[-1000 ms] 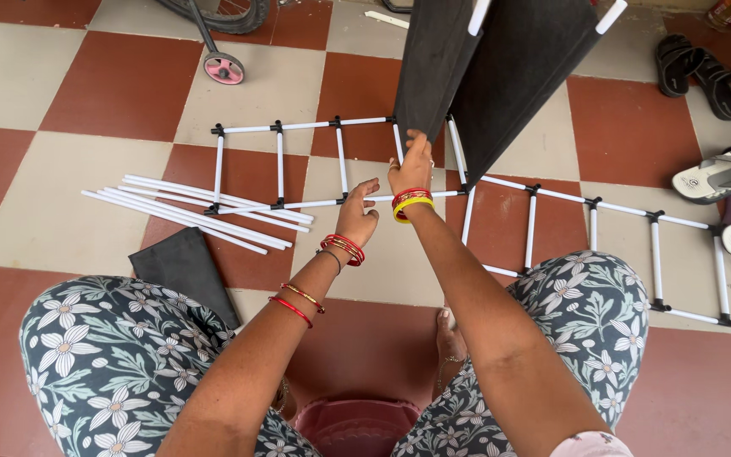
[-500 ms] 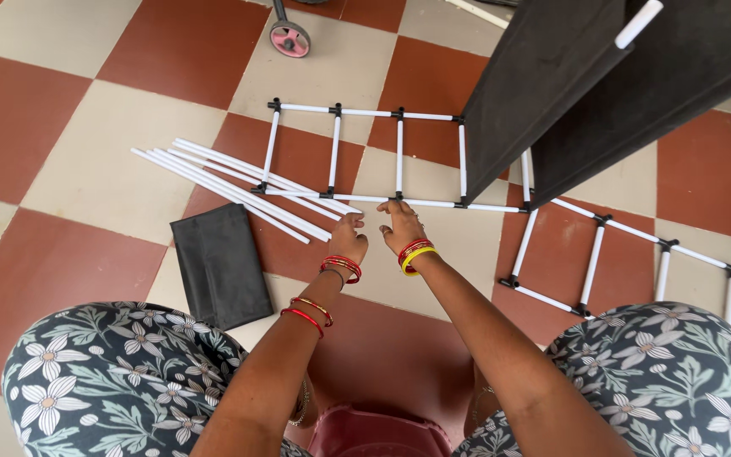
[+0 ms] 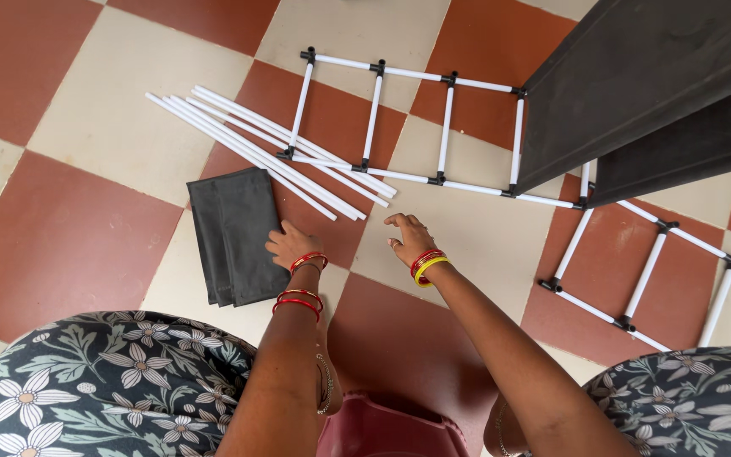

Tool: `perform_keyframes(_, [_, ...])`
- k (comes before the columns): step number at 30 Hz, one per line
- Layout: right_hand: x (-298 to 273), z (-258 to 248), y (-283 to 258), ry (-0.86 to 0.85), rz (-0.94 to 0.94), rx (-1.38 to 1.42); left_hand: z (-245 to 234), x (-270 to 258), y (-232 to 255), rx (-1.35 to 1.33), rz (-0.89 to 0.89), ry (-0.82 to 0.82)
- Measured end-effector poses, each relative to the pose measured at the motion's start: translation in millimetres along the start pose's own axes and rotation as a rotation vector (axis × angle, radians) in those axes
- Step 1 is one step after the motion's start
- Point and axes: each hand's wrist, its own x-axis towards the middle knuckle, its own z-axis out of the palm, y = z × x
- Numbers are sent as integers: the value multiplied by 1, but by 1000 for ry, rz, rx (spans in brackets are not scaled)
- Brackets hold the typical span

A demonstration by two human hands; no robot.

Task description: The person assembles a fabric-and-rod storage rack on the floor, inserting white tubes into the sleeves of black fabric panels and connecting them to a plastic framework.

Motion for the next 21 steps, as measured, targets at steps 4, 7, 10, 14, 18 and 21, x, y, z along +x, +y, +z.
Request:
perform_keyframes(4, [5, 17, 8, -47, 40, 16, 13, 18, -24, 38, -91, -125])
perform_keyframes(7, [9, 29, 18, -87, 27, 26, 38, 39, -43, 54, -208, -74])
perform_keyframes(10, [15, 36, 27, -108, 13, 26, 46, 62, -69, -31, -371, 13])
perform_keyframes(14, [18, 41, 37, -133, 27, 63, 19, 69, -94, 18, -543, -24])
perform_keyframes(18, [19, 45, 38, -166, 63, 71, 4, 69, -101, -206, -732, -183])
perform_keyframes(21, [18, 48, 36, -183, 92, 96, 16, 70, -101, -110, -701, -282])
